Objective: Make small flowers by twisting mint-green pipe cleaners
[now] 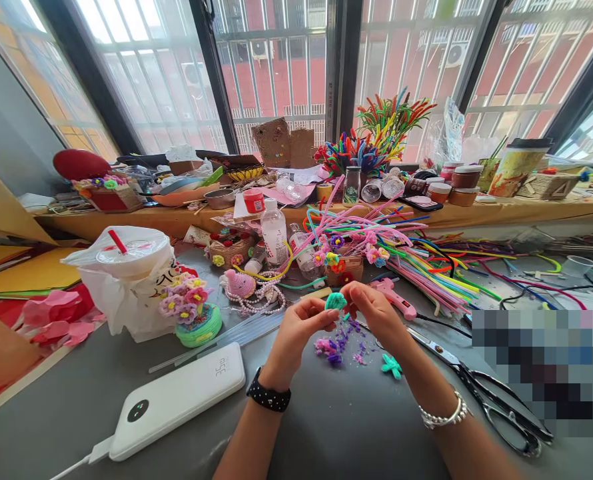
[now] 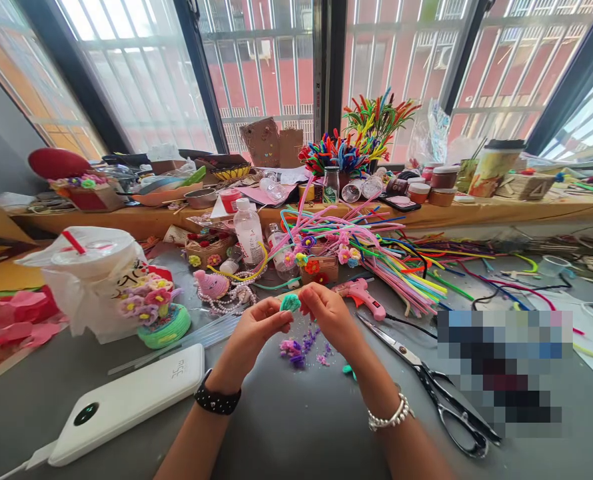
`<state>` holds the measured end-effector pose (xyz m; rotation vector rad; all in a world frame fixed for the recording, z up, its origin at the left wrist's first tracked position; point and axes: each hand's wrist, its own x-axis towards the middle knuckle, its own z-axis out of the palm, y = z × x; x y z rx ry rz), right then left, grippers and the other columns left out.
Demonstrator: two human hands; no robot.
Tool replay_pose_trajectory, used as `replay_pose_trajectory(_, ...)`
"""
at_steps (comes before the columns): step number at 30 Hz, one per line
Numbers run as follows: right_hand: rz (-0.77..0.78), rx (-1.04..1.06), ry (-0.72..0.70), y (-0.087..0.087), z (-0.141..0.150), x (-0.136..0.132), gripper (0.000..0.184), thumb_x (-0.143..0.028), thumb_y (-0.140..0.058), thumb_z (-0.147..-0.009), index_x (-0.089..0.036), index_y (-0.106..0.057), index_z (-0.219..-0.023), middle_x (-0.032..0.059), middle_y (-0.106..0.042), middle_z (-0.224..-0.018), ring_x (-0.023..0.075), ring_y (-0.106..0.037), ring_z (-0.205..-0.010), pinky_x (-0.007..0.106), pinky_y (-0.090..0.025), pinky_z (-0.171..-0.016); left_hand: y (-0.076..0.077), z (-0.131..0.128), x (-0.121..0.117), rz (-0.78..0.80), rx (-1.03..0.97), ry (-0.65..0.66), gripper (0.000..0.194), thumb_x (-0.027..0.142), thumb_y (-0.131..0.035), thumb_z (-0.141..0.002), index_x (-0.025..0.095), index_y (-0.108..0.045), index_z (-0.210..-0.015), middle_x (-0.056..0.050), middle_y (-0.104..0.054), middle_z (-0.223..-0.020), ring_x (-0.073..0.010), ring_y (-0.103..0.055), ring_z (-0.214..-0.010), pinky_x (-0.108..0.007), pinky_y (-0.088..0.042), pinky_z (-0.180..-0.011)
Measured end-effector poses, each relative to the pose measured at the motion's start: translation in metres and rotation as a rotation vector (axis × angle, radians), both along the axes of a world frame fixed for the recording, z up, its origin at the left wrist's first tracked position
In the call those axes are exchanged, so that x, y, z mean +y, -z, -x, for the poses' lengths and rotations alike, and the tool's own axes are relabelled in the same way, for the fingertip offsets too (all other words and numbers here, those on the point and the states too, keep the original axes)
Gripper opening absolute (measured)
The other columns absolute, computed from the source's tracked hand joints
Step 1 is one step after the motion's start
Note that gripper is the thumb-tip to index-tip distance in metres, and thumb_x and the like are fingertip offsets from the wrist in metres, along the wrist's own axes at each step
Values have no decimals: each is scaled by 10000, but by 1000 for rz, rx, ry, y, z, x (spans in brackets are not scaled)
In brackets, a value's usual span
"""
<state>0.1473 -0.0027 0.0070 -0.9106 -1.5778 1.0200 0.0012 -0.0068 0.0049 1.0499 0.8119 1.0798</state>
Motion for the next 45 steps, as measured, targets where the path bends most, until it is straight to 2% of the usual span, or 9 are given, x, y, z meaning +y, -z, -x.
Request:
replay_pose_trajectory(8, -41, -64, 126, 0, 2, -4, 332, -407, -387, -826, -171, -418, -594, -51, -343, -502, 70, -298, -450, 204, -224, -418, -3, 2, -4, -92, 102, 81, 171, 223, -675, -621, 134, -653, -765, 10, -612, -625, -75, -541, -577, -177, -420, -580)
replay_pose_trajectory(12, -38, -30, 99, 0, 0, -3, 322, -413, -384, -823, -174, -422, -611, -48, -352, -513, 73, -318, -458, 202, -234, -421, -3, 3, -4, -172, 184, -3, 188, 259, -644, -651, 136, -669, -790, -9, -621, -621, -101, -561, -567, -210, -451, -587)
replay_pose_trajectory(16, -43, -114, 68, -3, -3, -3, 361, -425, -398, -810, -173, -385, -552, -57, -299, -484, 67, -262, -440, 211, -195, -412, -4, 4, -3, -465, 351, -60, 167, 253, -592, -698, 146, -680, -791, -23, -609, -651, -118, -560, -569, -229, -458, -572)
replay_pose_trajectory(20, -47, -185, -41, -7, -7, -5, 430, -436, -409, -797, -166, -354, -466, -54, -246, -474, 65, -223, -443, 226, -163, -420, -5, 4, -5, -757, 539, -34, 157, 196, -537, -747, 162, -678, -808, -15, -582, -598, -111, -536, -563, -216, -431, -571)
replay_pose_trajectory(23, 32, -69, -101, -5, -5, -7, 420, -430, -394, -809, -158, -422, -490, -56, -267, -461, 64, -209, -429, 227, -158, -413, -6, 3, -7, -838, 551, -39, 170, 187, -509, -770, 163, -667, -825, -16, -580, -608, -105, -529, -562, -209, -423, -563)
replay_pose_trajectory(29, 71, 208, -57, 8, 9, -9, 403, -434, -442, -787, -166, -392, -491, -46, -308, -474, 73, -248, -449, 226, -182, -424, -11, 4, -8, -880, 523, -49, 178, 196, -494, -785, 155, -659, -731, -11, -591, -570, -109, -533, -571, -210, -425, -579)
replay_pose_trajectory(32, 80, 225, -37, 8, 13, -10, 409, -462, -431, -782, -169, -393, -499, -50, -283, -469, 72, -230, -439, 226, -170, -415, -10, 5, -7, -908, 545, -57, 183, 194, -483, -792, 148, -651, -736, -11, -590, -572, -107, -538, -571, -209, -434, -580)
replay_pose_trajectory(39, 106, 106, 33, 2, 7, -8, 424, -493, -421, -773, -182, -316, -504, -63, -222, -470, 63, -164, -433, 229, -124, -404, -2, 5, -9, -1211, 775, -337, 155, 183, -526, -767, 146, -605, -894, -56, -618, -772, -136, -566, -730, -240, -461, -674)
replay_pose_trajectory(45, 178, 299, 47, 7, 16, -8, 423, -516, -449, -742, -185, -335, -505, -61, -241, -469, 67, -187, -430, 233, -149, -410, 2, 2, -12, -1369, 968, -476, 129, 149, -500, -777, 141, -597, -861, -55, -631, -727, -138, -575, -685, -242, -469, -660)
